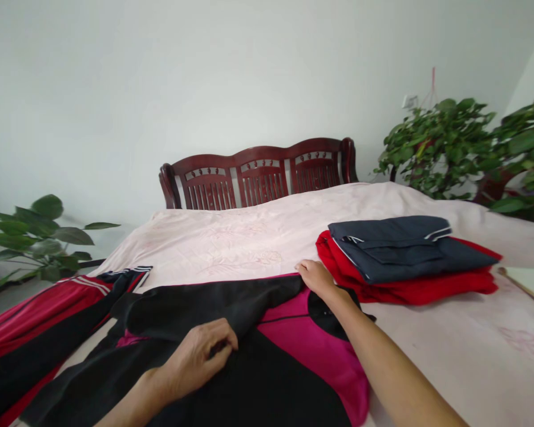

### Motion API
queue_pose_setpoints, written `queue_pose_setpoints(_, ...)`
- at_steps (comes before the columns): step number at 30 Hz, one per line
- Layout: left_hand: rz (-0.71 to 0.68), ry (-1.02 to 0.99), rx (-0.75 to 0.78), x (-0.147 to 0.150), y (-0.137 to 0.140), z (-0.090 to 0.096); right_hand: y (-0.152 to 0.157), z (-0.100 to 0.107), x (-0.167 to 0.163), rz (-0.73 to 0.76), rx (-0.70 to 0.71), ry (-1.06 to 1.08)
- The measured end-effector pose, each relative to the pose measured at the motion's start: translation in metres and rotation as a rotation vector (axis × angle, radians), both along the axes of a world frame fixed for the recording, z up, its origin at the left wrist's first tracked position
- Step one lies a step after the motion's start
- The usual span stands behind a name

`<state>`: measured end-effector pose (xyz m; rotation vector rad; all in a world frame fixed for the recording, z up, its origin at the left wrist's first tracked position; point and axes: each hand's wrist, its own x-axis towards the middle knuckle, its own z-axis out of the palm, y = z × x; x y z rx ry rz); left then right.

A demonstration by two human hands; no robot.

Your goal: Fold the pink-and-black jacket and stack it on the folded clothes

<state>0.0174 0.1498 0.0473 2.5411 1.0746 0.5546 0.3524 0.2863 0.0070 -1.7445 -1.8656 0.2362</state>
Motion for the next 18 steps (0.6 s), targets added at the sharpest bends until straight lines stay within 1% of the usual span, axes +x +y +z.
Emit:
queue_pose_setpoints(2, 0.069, -0.059, -0.004, 0.004, 0.008, 0.006, 0.001, 0.006, 0.004, -0.092, 0.032, 0.013)
queue_pose_setpoints(4, 0.102, -0.042, 0.052, 0.008, 0.018, 0.005, -0.001, 0.012, 0.002, -0.145, 0.062, 0.009)
queue_pose_setpoints(5, 0.099, -0.007, 0.073, 0.010, 0.022, 0.001, -0.003, 0.014, -0.001, -0.146, 0.076, -0.001)
queue_pose_setpoints(7, 0.065, 0.105, 0.068, 0.014, 0.027, -0.012, -0.010, 0.014, -0.013, -0.108, 0.101, -0.030)
queue_pose_setpoints(9, 0.025, 0.220, 0.033, 0.017, 0.027, -0.026, -0.018, 0.009, -0.026, -0.019, 0.110, -0.087)
queue_pose_setpoints(11, 0.006, 0.288, 0.018, 0.018, 0.024, -0.038, -0.024, -0.002, -0.036, 0.078, 0.050, -0.204)
queue_pose_setpoints(13, 0.013, 0.312, 0.034, 0.019, 0.021, -0.045, -0.025, -0.014, -0.040, 0.126, -0.044, -0.350)
queue_pose_setpoints(14, 0.019, 0.318, 0.041, 0.019, 0.019, -0.047, -0.023, -0.020, -0.040, 0.122, -0.082, -0.407)
queue_pose_setpoints(16, 0.027, 0.326, 0.048, 0.019, 0.019, -0.048, -0.018, -0.027, -0.036, 0.091, -0.114, -0.455)
queue_pose_setpoints(18, 0.035, 0.323, 0.046, 0.019, 0.020, -0.048, -0.011, -0.028, -0.033, 0.072, -0.126, -0.459)
